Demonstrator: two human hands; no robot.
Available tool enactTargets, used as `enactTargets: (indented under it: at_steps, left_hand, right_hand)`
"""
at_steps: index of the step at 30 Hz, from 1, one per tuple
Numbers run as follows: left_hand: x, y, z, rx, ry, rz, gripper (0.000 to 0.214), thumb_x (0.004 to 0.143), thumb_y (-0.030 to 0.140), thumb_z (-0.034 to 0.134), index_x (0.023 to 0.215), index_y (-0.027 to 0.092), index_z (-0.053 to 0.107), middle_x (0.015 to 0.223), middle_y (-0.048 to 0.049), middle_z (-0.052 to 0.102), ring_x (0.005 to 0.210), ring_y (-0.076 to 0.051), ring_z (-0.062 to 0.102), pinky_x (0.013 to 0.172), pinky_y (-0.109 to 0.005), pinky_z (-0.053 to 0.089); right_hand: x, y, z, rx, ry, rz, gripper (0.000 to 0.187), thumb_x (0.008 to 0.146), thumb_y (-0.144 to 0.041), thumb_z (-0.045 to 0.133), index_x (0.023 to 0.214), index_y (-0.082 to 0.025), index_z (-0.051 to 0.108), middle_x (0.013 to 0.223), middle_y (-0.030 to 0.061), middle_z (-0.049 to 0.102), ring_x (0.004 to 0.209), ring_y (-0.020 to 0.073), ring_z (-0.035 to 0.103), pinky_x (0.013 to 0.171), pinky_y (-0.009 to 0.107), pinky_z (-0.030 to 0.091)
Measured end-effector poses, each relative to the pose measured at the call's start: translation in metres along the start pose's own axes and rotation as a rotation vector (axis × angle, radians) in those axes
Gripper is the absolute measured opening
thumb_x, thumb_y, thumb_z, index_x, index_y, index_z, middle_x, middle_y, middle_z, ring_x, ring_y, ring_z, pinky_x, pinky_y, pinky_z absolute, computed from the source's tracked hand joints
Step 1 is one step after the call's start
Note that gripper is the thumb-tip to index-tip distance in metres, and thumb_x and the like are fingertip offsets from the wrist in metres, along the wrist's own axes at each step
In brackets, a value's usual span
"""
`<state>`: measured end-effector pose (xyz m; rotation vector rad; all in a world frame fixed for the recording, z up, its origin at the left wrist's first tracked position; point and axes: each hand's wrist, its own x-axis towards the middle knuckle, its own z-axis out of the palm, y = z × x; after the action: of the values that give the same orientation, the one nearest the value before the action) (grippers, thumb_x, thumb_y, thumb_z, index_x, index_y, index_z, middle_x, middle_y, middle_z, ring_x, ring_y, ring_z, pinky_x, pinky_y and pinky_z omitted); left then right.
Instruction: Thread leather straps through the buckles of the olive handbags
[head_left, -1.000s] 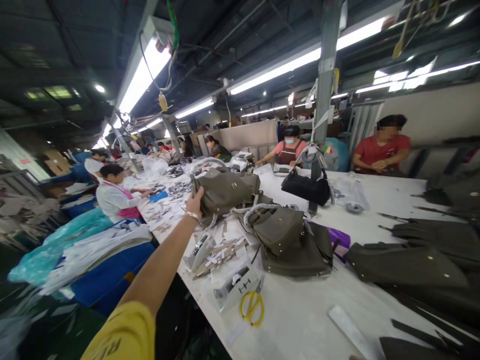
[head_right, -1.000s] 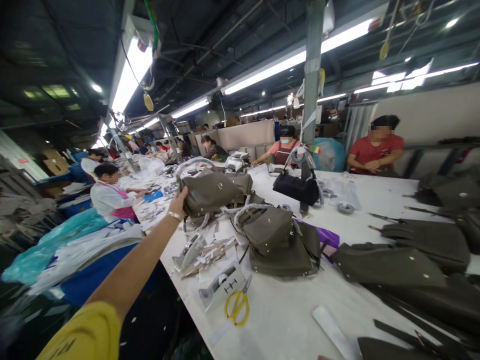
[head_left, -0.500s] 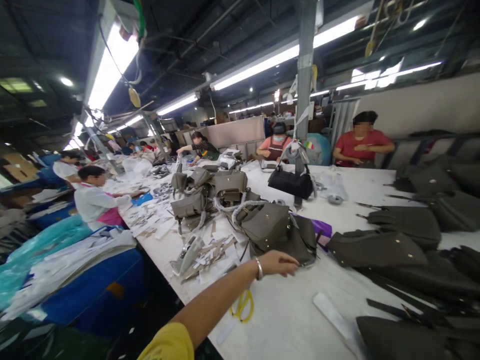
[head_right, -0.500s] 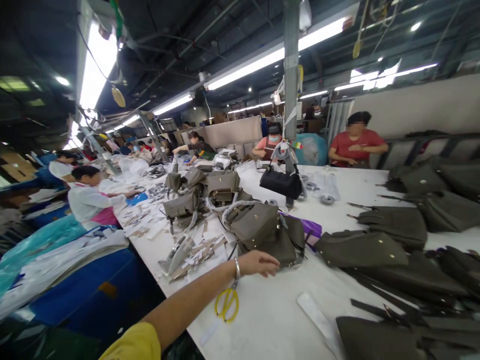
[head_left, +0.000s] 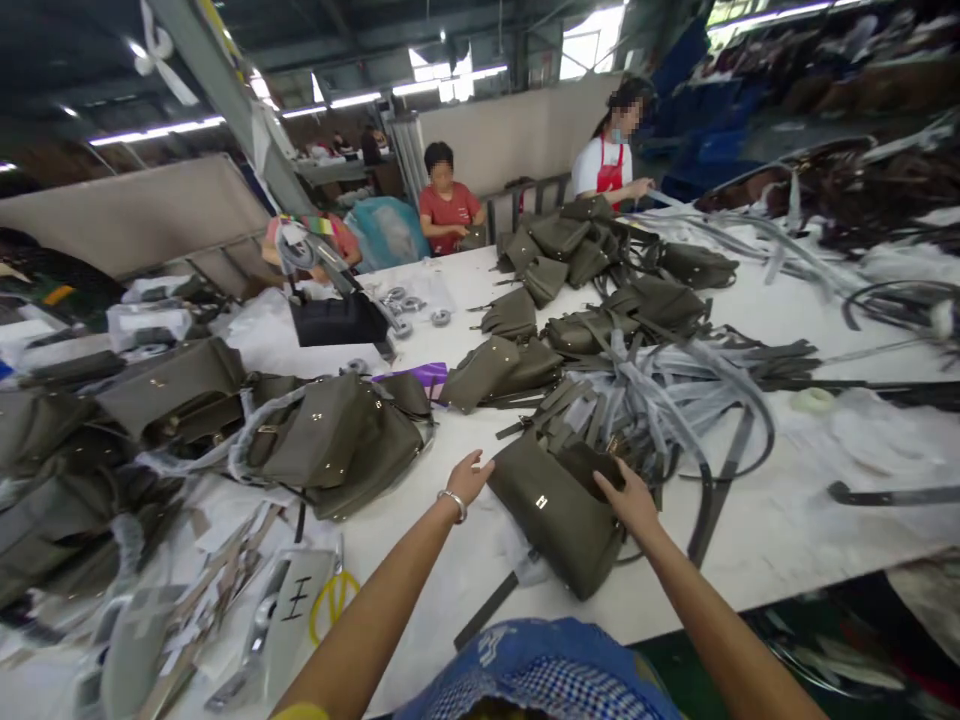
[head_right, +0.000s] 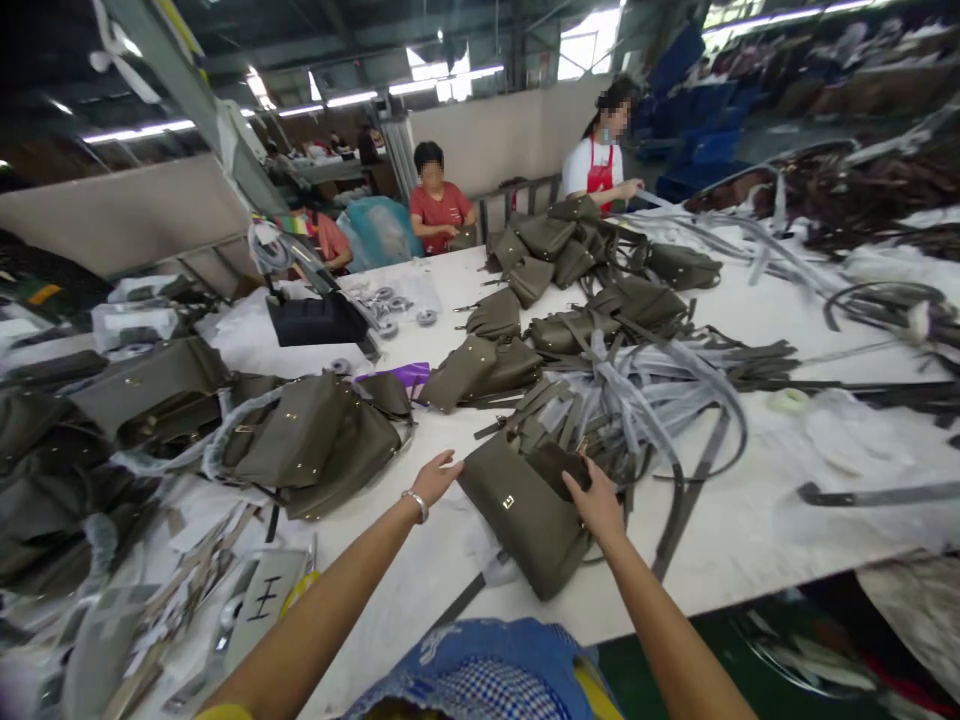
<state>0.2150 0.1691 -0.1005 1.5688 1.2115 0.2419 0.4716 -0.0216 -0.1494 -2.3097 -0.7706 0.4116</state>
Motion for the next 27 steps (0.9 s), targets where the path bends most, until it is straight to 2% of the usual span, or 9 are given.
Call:
enactTargets:
  at_steps: [3,5,7,10,12,15,18,22,27]
  left_hand:
    - [0.008,-0.002,0.023,0.010,0.022,-0.038,0.070,0.070,0.053,0.067,0.126,0.012,0.053,0.136,-0.0191,0.050,0.126,-0.032,0.046,0.109,-0.042,0.031]
    - [0.012,0.000,0.031,-0.012,0.019,-0.060,0.065,0.073,0.058,0.062,0.123,0.016,0.056,0.138,-0.0137,0.049,0.131,-0.029,0.040,0.111,-0.038,0.028]
    - [0.013,0.003,0.033,-0.054,0.004,-0.120,0.065,0.078,0.067,0.048,0.121,0.019,0.057,0.139,-0.0112,0.049,0.130,-0.029,0.042,0.106,-0.039,0.036]
    - [0.006,0.002,0.027,-0.124,-0.023,-0.234,0.077,0.078,0.076,0.027,0.124,0.020,0.054,0.139,-0.0125,0.048,0.123,-0.031,0.048,0.088,-0.041,0.051]
    - [-0.004,-0.004,0.019,-0.192,-0.045,-0.290,0.081,0.078,0.078,0.022,0.126,0.021,0.052,0.138,-0.0134,0.049,0.121,-0.029,0.050,0.082,-0.040,0.054]
    - [-0.028,-0.021,0.003,-0.360,-0.036,-0.348,0.077,0.080,0.076,0.022,0.126,0.023,0.052,0.135,-0.0122,0.052,0.120,-0.027,0.052,0.084,-0.040,0.053]
    - [-0.061,-0.037,-0.021,-0.479,0.112,-0.339,0.073,0.082,0.073,0.026,0.124,0.022,0.055,0.132,-0.0117,0.056,0.121,-0.027,0.051,0.091,-0.043,0.050]
    - [-0.117,-0.041,-0.060,-0.587,0.337,-0.157,0.073,0.085,0.070,0.018,0.123,0.023,0.058,0.135,-0.0096,0.054,0.128,-0.025,0.045,0.107,-0.043,0.038]
    - [-0.172,-0.035,-0.074,-0.652,0.573,-0.036,0.068,0.088,0.065,0.014,0.131,0.025,0.049,0.142,-0.0086,0.046,0.134,-0.022,0.039,0.111,-0.044,0.030]
  right_hand:
    - [0.002,0.007,0.008,0.036,-0.021,0.053,0.076,0.072,-0.058,0.054,0.133,-0.013,0.044,0.134,0.0173,0.049,0.127,0.0318,0.042,0.103,0.045,0.037]
    - [-0.001,0.007,0.006,0.094,-0.002,0.166,0.078,0.072,-0.058,0.056,0.135,-0.014,0.041,0.130,0.0176,0.053,0.120,0.0329,0.049,0.099,0.047,0.040]
    - [-0.007,-0.001,0.002,0.167,0.039,0.223,0.079,0.070,-0.057,0.059,0.135,-0.016,0.040,0.125,0.0164,0.056,0.109,0.0319,0.056,0.093,0.046,0.045]
    - [-0.022,-0.029,-0.007,0.294,0.115,0.093,0.077,0.070,-0.052,0.064,0.136,-0.019,0.041,0.130,0.0146,0.053,0.093,0.0257,0.063,0.081,0.041,0.051]
    - [-0.034,-0.054,-0.014,0.354,0.110,-0.078,0.057,0.074,-0.047,0.063,0.124,-0.021,0.054,0.126,0.0120,0.057,0.089,0.0226,0.064,0.080,0.038,0.052]
    - [-0.052,-0.096,-0.027,0.394,0.018,-0.353,0.019,0.081,-0.035,0.059,0.092,-0.024,0.071,0.101,0.0057,0.070,0.091,0.0207,0.064,0.087,0.036,0.050]
    - [-0.065,-0.133,-0.039,0.452,-0.081,-0.551,0.017,0.085,-0.025,0.056,0.091,-0.027,0.071,0.093,0.0026,0.072,0.092,0.0195,0.065,0.089,0.036,0.050]
    - [-0.078,-0.171,-0.037,0.567,-0.186,-0.543,0.015,0.082,-0.022,0.059,0.090,-0.027,0.071,0.092,0.0016,0.072,0.089,0.0192,0.065,0.085,0.033,0.051]
    - [-0.087,-0.200,0.015,0.556,-0.427,-0.504,0.011,0.080,-0.031,0.063,0.086,-0.026,0.071,0.089,-0.0003,0.073,0.080,0.0182,0.065,0.076,0.029,0.049]
